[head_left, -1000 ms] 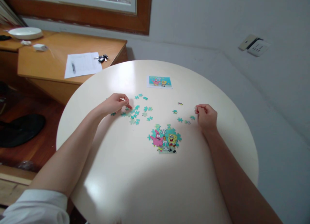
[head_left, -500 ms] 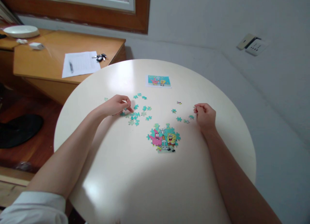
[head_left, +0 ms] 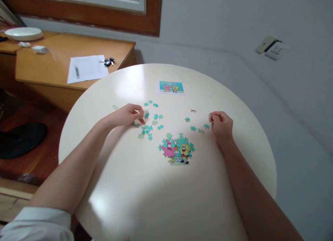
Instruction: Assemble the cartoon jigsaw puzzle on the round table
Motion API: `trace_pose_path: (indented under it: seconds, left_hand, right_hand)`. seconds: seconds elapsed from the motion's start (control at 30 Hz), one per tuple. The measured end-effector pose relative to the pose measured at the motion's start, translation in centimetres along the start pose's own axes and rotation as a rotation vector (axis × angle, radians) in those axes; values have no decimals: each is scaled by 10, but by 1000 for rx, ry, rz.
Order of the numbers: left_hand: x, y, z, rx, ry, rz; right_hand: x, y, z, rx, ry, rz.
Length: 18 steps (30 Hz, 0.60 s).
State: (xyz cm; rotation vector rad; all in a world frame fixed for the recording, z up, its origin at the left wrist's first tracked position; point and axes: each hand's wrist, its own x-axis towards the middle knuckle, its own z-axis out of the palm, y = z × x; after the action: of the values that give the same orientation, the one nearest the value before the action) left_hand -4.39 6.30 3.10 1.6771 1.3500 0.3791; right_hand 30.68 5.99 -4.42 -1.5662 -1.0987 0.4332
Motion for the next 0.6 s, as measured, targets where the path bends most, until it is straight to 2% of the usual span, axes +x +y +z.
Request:
trace_pose_path:
  seconds: [0.1,0.3,0.53,0.6]
  left_hand:
    - [2,-4,-3,-5,122,-12]
    - [14,-25,-15,-66,455,-6]
    - [22,-52,-33,-156,977,13]
    - [23,-60,-37,-147,1085,15]
  right_hand:
    - [0,-1,0,-4,-3,11]
    - [1,4,-1,11,-12,44]
    - [3,10,-1,6,-5,12]
    - [4,12,-2,13,-7,24]
